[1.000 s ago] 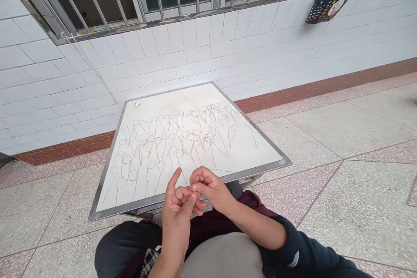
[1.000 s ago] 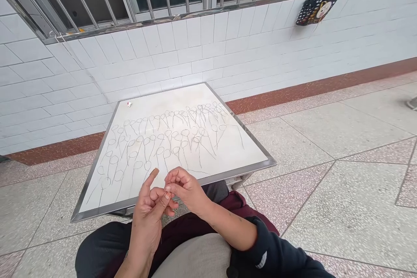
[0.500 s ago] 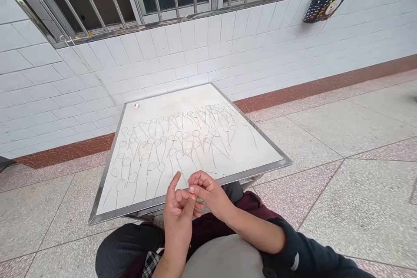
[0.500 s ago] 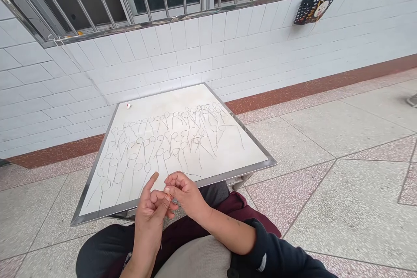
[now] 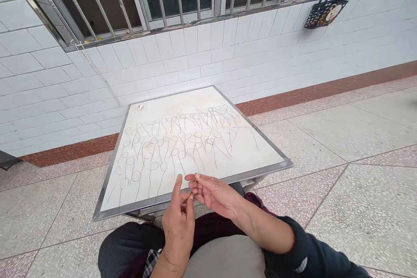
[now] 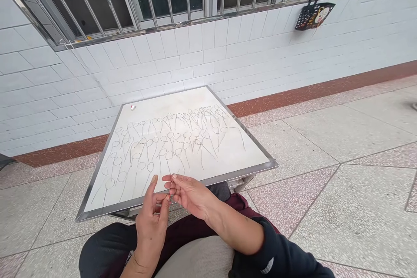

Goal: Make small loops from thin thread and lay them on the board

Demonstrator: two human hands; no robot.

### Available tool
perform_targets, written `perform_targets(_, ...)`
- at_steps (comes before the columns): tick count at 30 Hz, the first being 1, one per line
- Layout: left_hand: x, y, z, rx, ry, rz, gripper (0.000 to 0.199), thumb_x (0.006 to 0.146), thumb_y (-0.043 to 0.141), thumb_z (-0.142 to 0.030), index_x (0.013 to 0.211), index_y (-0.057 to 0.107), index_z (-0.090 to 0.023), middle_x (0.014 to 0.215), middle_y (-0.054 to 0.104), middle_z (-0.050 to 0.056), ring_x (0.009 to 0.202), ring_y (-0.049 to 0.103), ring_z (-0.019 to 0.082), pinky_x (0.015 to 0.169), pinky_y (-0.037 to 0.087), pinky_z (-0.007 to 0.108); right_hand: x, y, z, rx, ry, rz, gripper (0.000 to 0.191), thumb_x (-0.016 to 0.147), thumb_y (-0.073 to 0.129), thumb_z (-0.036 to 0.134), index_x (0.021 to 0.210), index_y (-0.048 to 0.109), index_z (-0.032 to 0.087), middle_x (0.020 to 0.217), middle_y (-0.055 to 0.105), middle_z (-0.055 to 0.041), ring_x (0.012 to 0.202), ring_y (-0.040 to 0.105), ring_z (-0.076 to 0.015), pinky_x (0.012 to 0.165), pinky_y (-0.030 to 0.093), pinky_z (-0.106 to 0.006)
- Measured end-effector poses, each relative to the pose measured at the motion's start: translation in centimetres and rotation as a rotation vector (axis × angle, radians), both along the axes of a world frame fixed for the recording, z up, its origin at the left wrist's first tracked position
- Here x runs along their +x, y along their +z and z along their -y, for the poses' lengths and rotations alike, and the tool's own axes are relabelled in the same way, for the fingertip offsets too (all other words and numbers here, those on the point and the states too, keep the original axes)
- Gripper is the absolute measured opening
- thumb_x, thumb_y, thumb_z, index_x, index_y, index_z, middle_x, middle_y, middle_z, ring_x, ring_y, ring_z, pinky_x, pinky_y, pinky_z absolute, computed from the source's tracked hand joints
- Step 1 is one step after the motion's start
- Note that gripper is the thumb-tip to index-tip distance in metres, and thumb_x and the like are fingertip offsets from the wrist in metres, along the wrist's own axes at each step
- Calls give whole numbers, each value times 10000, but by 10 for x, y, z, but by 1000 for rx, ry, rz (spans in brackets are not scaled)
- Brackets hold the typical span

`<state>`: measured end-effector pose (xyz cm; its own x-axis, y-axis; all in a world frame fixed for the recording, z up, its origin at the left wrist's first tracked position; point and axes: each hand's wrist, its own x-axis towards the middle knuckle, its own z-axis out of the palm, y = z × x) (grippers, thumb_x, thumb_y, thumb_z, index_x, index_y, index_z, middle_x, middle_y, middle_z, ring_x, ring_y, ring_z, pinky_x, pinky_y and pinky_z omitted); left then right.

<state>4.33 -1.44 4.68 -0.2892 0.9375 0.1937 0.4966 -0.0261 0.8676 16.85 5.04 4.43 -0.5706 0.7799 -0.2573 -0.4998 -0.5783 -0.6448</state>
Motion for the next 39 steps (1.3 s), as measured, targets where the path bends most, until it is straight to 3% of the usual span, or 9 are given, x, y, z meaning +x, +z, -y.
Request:
perform_targets(4,-8,-1,3,22,-2,-84,521,851,541,-378,1352,442,-275,863,706,15,635,598,168,693,471,318,8,0,-3,185,40,255,326,837,603,436,1018,684,177,874,627,-43,726,531,-105,653,411,-221)
perform_targets(8,-12,-2,3,-93,-101,136,523,851,544,-398,1343,431,-264,877,691,21,689,599,166,695,474,297,8,1,-4,445,-68,439,329,857,557,455,1013,667,187,817,625,-25,675,524,-103,599,410,-226)
perform_targets(13,-14,-7,-1,-229,-196,306,357,839,527,-460,1096,616,-230,760,666,36,635,568,173,535,446,257,3,0,-8,512,-158,497,269,826,589,430,965,646,208,751,616,4,562,523,-89,516,439,-221)
perform_targets(18,-12,-8,-5,-245,-343,164,297,892,429,-422,1008,649,-259,673,638,20,538,543,171,494,410,257,-1,-3,-8,619,-111,581,221,836,573,411,856,644,202,708,604,15,476,511,-71,468,433,-212)
perform_targets(24,-10,-8,-4,-198,-402,11,312,916,367,-303,1033,653,-263,666,661,24,488,539,170,514,399,273,-1,0,-4,750,-175,679,168,857,547,353,816,659,234,688,558,16,572,538,-110,525,470,-237)
perform_targets(29,-8,-3,-3,-229,-427,-32,342,922,341,-295,1024,665,-253,649,641,21,483,530,157,487,394,267,1,3,-3,790,-174,745,172,879,521,341,824,648,240,694,554,16,545,553,-110,525,484,-247)
perform_targets(35,-1,-12,-1,-373,-401,329,363,907,376,-421,948,652,-189,652,637,35,476,515,140,411,413,244,3,2,-1,758,-176,747,164,879,525,338,819,640,237,683,554,20,511,552,-104,495,473,-233)
perform_targets(39,-2,-10,1,-429,-406,588,384,870,474,-448,1063,624,-153,725,663,61,569,555,151,481,456,263,3,5,-2,822,-184,792,162,878,528,316,820,650,227,670,571,21,537,555,-106,506,466,-221)
